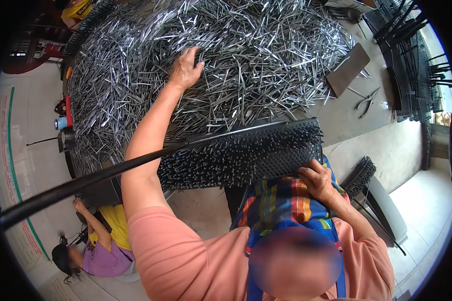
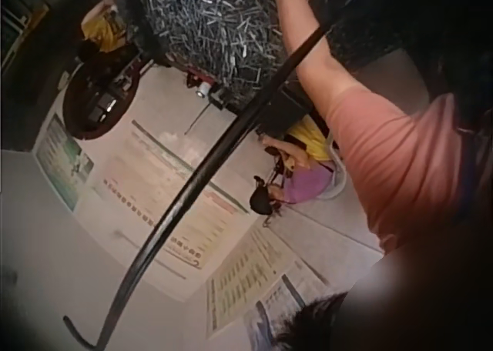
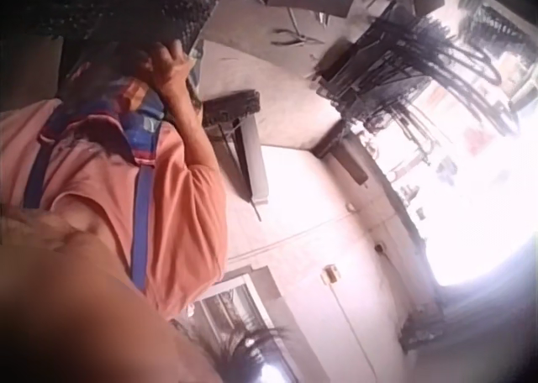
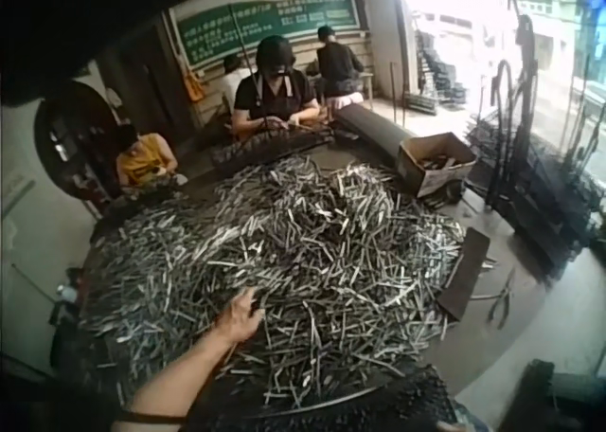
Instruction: The recorder is sorting and arranging thin metal rods on a workbench.
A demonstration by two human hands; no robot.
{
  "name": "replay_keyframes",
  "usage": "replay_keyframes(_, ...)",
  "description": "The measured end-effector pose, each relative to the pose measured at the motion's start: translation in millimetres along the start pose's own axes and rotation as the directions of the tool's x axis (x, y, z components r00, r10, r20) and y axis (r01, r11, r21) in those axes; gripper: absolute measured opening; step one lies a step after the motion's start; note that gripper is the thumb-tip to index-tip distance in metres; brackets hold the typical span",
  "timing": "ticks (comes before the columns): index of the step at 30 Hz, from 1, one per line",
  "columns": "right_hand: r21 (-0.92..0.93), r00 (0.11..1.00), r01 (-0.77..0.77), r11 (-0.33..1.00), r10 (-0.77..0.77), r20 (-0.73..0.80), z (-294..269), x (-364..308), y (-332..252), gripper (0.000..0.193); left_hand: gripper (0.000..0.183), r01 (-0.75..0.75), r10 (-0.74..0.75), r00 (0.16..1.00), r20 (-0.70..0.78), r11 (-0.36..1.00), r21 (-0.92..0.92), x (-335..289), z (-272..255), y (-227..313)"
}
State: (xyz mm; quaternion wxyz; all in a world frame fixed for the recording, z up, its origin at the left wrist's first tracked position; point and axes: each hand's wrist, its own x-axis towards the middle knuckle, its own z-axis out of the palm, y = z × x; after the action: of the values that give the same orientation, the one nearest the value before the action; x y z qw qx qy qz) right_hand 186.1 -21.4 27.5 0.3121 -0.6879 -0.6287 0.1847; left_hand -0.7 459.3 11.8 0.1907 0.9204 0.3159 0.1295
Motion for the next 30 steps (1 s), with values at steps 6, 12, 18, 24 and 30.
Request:
replay_keyframes(6, 0.006, 1.0, -0.004, 1.0, 0.004, 0.013, -1.4, 4.2, -0.1, 0.02, 0.093, 0.047, -0.056, 0.991, 0.122, 0.996, 0.072, -55.5, 27.8, -25.5)
replay_keyframes(12, 0.028, 0.999, -0.031, 0.999, 0.031, -0.008, 1.0, 2.7, 0.6, 0.019, 0.078, 0.241, -0.246, 0.946, 0.213, 0.969, 0.05, -19.8, -4.6, -6.6)
replay_keyframes(18, 0.012, 0.998, -0.043, 0.999, 0.043, 0.035, -0.9, 1.4, -0.1, 0.019, 0.04, -0.124, 0.143, 0.974, -0.173, 0.985, 0.12, 41.7, 7.0, 3.5)
replay_keyframes(24, -0.001, 0.996, -0.077, 0.997, 0.077, 0.05, -4.0, 0.9, 1.2, 0.018, 0.077, -0.017, -0.057, 0.982, 0.178, 0.922, 0.387, 41.5, 41.2, -28.0)
replay_keyframes(30, 0.051, 0.997, -0.053, 0.997, 0.05, 0.056, -0.6, 4.2, -1.6, 0.018, 0.071, 0.065, -0.087, 0.982, 0.165, 0.989, 0.136, 21.1, 12.5, -66.4)
